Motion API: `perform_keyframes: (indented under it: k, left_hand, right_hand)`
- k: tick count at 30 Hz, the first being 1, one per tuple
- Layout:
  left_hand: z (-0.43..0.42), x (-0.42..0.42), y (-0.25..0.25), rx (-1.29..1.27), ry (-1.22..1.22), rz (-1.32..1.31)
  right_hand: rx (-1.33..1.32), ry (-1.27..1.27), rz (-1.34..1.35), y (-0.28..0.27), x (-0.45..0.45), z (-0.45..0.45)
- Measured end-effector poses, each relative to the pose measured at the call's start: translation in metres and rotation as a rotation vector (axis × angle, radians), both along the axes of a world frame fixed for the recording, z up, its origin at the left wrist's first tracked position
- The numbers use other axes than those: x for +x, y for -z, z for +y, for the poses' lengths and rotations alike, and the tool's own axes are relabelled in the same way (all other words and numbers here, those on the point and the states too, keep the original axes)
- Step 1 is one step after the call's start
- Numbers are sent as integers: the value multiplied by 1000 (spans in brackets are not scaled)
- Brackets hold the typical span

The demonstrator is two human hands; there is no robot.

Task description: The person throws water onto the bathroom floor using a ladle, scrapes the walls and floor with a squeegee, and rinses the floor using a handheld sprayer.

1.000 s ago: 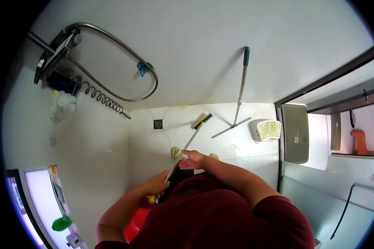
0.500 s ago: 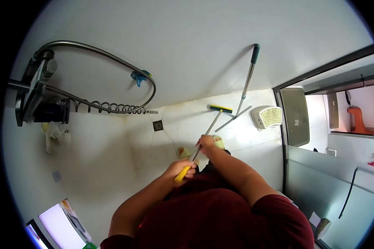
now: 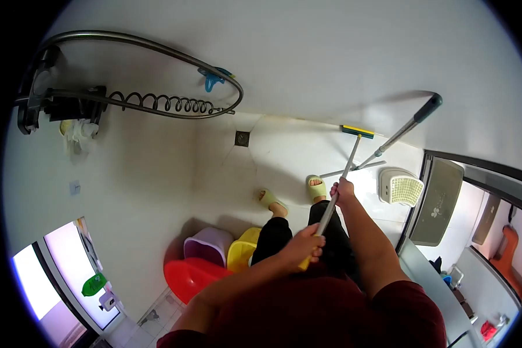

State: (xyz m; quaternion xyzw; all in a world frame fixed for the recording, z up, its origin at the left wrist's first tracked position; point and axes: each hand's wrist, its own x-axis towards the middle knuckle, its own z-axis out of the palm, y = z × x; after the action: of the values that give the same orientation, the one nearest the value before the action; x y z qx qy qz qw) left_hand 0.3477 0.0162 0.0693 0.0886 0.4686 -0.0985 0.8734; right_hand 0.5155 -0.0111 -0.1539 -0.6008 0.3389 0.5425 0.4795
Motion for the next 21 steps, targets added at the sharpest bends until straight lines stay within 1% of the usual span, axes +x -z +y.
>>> perform_keyframes:
  k: [2, 3, 4, 6, 8, 9, 10, 12, 14, 16, 18, 21]
  left_hand:
    - [24, -24, 0, 13, -88, 54]
    - [38, -41, 1, 3, -98, 76]
    - [54, -55, -5, 47, -101, 130]
    - [83, -81, -28, 118, -84, 238]
    - [109, -112, -39, 167, -40, 309]
    - [116, -131, -41, 182, -23, 336]
    - [123, -148, -45, 187, -64, 364]
    - [134, -177, -50, 198, -142, 417]
    - [136, -203, -49, 245, -125, 439]
    - [133, -227, -48, 271, -154, 480]
    - [129, -247, -46, 279, -240, 544]
    - [133, -278, -40, 261, -341, 488]
  right_hand:
    - [43, -136, 8, -13, -19, 27]
    - [102, -310, -79, 18, -38, 35]
    - [163, -486, -167, 50, -60, 44]
    - [296, -331, -74, 30, -101, 79]
    - [215, -304, 115, 42, -145, 113]
    - [168, -189, 146, 41, -171, 131]
    - [118, -76, 178, 35, -196, 145]
    - [158, -137, 262, 11, -221, 167]
    - [118, -221, 218, 9, -254, 183]
    - [73, -192, 349, -7, -278, 200]
    - [119, -312, 383, -5, -308, 220]
    - [123, -334, 389, 1, -340, 233]
